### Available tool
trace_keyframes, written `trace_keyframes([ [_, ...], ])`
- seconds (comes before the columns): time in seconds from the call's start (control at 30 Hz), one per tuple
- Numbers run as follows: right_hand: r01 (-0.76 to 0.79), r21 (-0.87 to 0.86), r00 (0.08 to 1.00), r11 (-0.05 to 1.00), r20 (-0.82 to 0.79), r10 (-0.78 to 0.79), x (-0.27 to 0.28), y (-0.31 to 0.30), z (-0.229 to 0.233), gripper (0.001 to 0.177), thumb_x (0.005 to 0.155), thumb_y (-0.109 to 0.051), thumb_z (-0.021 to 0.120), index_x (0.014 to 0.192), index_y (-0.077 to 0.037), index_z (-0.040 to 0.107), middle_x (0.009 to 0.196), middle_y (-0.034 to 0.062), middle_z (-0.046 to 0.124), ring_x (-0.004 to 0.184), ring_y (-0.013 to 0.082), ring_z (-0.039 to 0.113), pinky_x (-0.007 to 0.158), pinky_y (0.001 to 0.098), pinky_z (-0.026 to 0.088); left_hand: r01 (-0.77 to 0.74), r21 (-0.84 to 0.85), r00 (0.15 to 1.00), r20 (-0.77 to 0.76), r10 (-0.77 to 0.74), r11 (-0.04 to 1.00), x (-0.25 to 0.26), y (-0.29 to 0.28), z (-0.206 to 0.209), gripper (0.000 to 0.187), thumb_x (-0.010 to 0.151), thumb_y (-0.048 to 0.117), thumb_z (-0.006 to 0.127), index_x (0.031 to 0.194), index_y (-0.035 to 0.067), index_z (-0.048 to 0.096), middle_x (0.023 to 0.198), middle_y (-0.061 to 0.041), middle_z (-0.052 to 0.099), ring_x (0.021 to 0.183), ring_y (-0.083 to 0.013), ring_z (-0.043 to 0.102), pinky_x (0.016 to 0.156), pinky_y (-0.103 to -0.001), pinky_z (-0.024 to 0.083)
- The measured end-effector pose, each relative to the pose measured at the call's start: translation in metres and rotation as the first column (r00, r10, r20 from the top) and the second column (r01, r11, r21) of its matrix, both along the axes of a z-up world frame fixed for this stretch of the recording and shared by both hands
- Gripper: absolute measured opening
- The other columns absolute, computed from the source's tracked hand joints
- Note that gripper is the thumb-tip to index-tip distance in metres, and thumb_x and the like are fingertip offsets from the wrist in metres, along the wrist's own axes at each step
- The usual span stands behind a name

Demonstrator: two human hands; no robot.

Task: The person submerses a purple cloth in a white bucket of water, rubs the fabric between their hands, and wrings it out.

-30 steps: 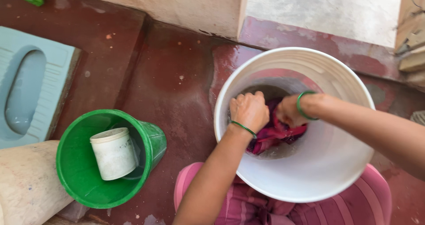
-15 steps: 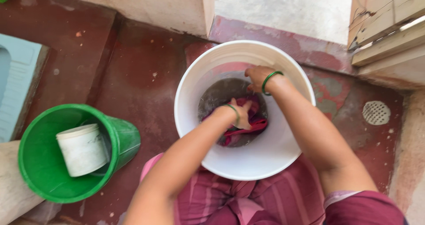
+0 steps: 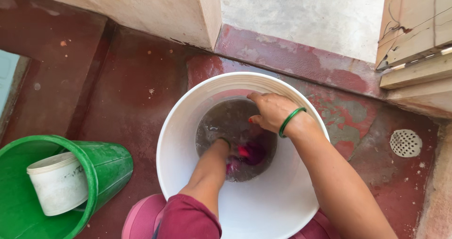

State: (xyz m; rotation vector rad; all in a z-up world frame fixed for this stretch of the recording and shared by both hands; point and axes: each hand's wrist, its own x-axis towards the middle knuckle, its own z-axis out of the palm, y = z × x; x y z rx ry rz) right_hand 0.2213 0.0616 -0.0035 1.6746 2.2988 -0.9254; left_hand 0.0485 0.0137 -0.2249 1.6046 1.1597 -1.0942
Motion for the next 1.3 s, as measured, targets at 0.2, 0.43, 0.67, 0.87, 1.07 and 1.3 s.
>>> trace_keyframes([
  [0.2, 0.044, -0.019, 0.999, 0.999, 0.015, -0.044, 0.002, 0.002, 0.003, 0.065, 0.086, -0.037, 0.075, 0.140, -0.008, 0.054, 0.114, 0.0222, 0.071, 0.115, 0.0381, 0.064, 0.097, 0.0466, 0.049, 0.017, 0.135, 0.997, 0.076, -0.027, 0.991, -0.019, 0.044, -0.010, 0.084, 0.071, 0.060, 0.078, 0.138, 0.021, 0.045, 0.141, -0.018, 0.034, 0.134, -0.0407, 0.039, 0.102, -0.064, 0.037],
  [0.43, 0.025, -0.010, 0.998, 1.000, 0.060, -0.025, 0.001, 0.007, -0.006, 0.063, 0.089, -0.035, 0.073, 0.142, -0.008, 0.054, 0.114, 0.0227, 0.072, 0.114, 0.0383, 0.065, 0.098, 0.0473, 0.050, -0.221, 0.538, 0.932, 0.362, 0.014, 0.814, 0.046, 0.063, 0.029, 0.094, 0.060, 0.056, 0.092, 0.135, 0.011, 0.059, 0.137, -0.023, 0.053, 0.131, -0.0427, 0.052, 0.102, -0.062, 0.041],
  [0.67, 0.030, 0.016, 0.999, 0.999, 0.023, -0.031, 0.004, 0.010, -0.012, 0.065, 0.087, -0.036, 0.075, 0.142, -0.009, 0.054, 0.122, 0.0248, 0.067, 0.119, 0.0379, 0.063, 0.103, 0.0458, 0.047, 0.544, 0.223, 0.795, 0.171, -0.582, 0.809, 0.071, 0.023, 0.039, 0.050, 0.080, 0.030, 0.063, 0.129, 0.022, 0.073, 0.131, -0.006, 0.070, 0.121, -0.0283, 0.067, 0.097, -0.046, 0.056],
  [0.87, -0.009, 0.066, 1.000, 0.998, 0.003, 0.009, 0.008, 0.010, -0.022, 0.060, 0.085, -0.024, 0.078, 0.138, -0.009, 0.057, 0.122, 0.0239, 0.067, 0.119, 0.0389, 0.061, 0.100, 0.0467, 0.047, 0.815, 0.077, 0.546, 0.232, -0.805, 0.575, 0.073, -0.073, -0.018, 0.047, 0.082, 0.026, 0.063, 0.125, 0.013, 0.076, 0.129, -0.013, 0.072, 0.119, -0.0307, 0.068, 0.096, -0.048, 0.055],
  [1.07, -0.025, -0.186, 0.975, 0.982, -0.220, -0.017, 0.003, 0.014, -0.015, 0.066, 0.076, 0.007, 0.056, 0.139, -0.016, 0.059, 0.115, 0.0106, 0.076, 0.111, 0.0291, 0.071, 0.093, 0.0386, 0.055, 0.636, 0.192, 0.740, 0.121, -0.661, 0.747, 0.056, -0.052, -0.071, 0.047, 0.085, 0.023, 0.071, 0.131, 0.010, 0.069, 0.133, -0.013, 0.068, 0.121, -0.0294, 0.067, 0.094, -0.050, 0.057],
  [1.3, 0.036, -0.225, 0.999, 0.974, -0.026, -0.043, 0.008, 0.013, -0.019, 0.075, 0.074, 0.011, 0.052, 0.142, -0.020, 0.056, 0.122, 0.0105, 0.073, 0.116, 0.0309, 0.067, 0.097, 0.0402, 0.054, 0.480, 0.245, 0.850, 0.108, -0.516, 0.842, 0.051, -0.018, -0.054, 0.052, 0.080, 0.028, 0.078, 0.129, 0.011, 0.071, 0.130, -0.013, 0.070, 0.122, -0.0284, 0.067, 0.098, -0.045, 0.054],
])
